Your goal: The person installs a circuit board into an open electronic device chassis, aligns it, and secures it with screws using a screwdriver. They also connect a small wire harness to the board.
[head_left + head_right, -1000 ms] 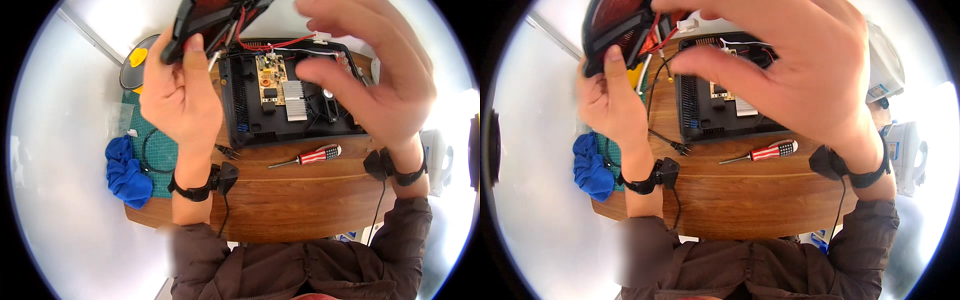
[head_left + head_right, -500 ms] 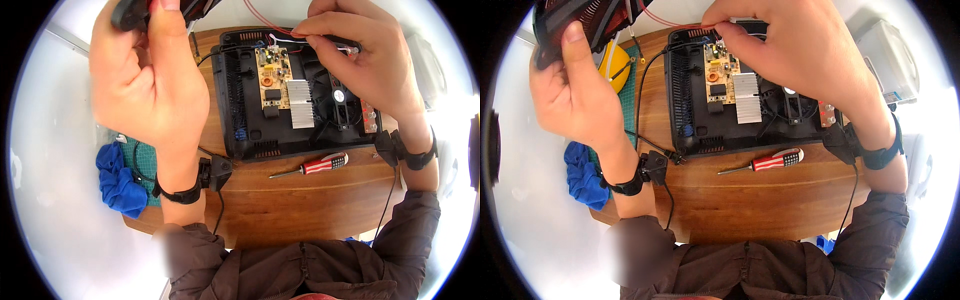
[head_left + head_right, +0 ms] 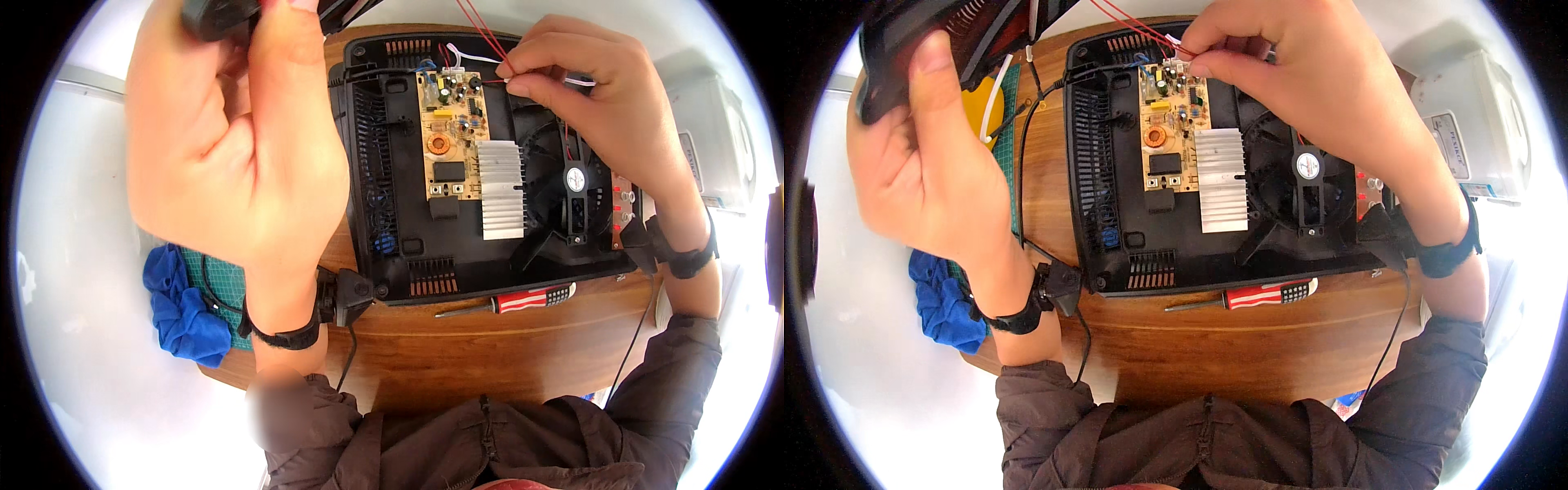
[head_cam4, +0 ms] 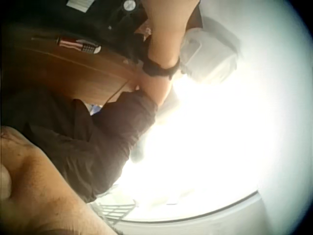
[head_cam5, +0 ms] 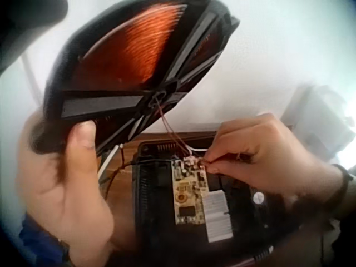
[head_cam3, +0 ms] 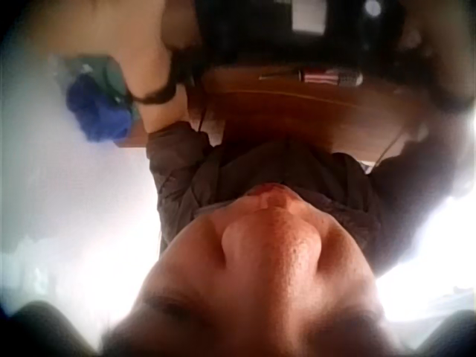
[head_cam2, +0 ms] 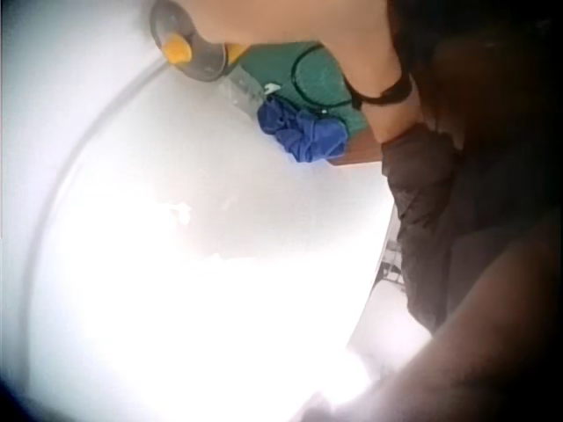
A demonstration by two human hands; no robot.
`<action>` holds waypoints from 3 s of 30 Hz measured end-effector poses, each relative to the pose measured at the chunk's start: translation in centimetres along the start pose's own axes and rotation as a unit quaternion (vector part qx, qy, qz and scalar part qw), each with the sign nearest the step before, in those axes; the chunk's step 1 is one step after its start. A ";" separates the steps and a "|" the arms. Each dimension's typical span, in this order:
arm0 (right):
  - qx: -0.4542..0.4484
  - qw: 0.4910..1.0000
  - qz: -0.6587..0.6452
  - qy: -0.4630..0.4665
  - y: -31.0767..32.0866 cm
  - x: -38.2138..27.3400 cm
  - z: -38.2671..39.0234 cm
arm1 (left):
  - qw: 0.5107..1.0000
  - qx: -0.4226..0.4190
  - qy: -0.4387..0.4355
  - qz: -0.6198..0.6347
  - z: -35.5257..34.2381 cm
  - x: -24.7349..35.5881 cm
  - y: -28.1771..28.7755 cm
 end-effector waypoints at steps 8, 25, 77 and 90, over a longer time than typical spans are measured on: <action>-0.030 0.997 -0.056 -0.034 -0.5 1.9 -0.1 | 1.000 -0.006 0.020 -0.016 0.4 -1.1 -0.2; -0.020 0.998 -0.054 -0.021 -0.7 3.8 -1.0 | 0.997 -0.010 0.073 -0.013 1.2 -1.2 -1.2; -0.129 0.932 -0.251 -0.229 -3.9 7.6 -3.9 | 0.990 -0.067 -0.118 -0.027 0.1 -3.4 -3.6; -0.152 0.900 -0.376 -0.161 -4.5 7.8 -4.1 | 0.997 -0.056 0.004 -0.054 0.6 -2.3 -3.6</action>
Point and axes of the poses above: each hand's wrist, its own z-axis away from the middle knuckle, its own y-axis out of the back of the hand, x = y × z, the point moved 5 cm from there along -z, towards the middle knuckle, and after that the axes turned 7 degrees about -x, right-handed, at the moved point
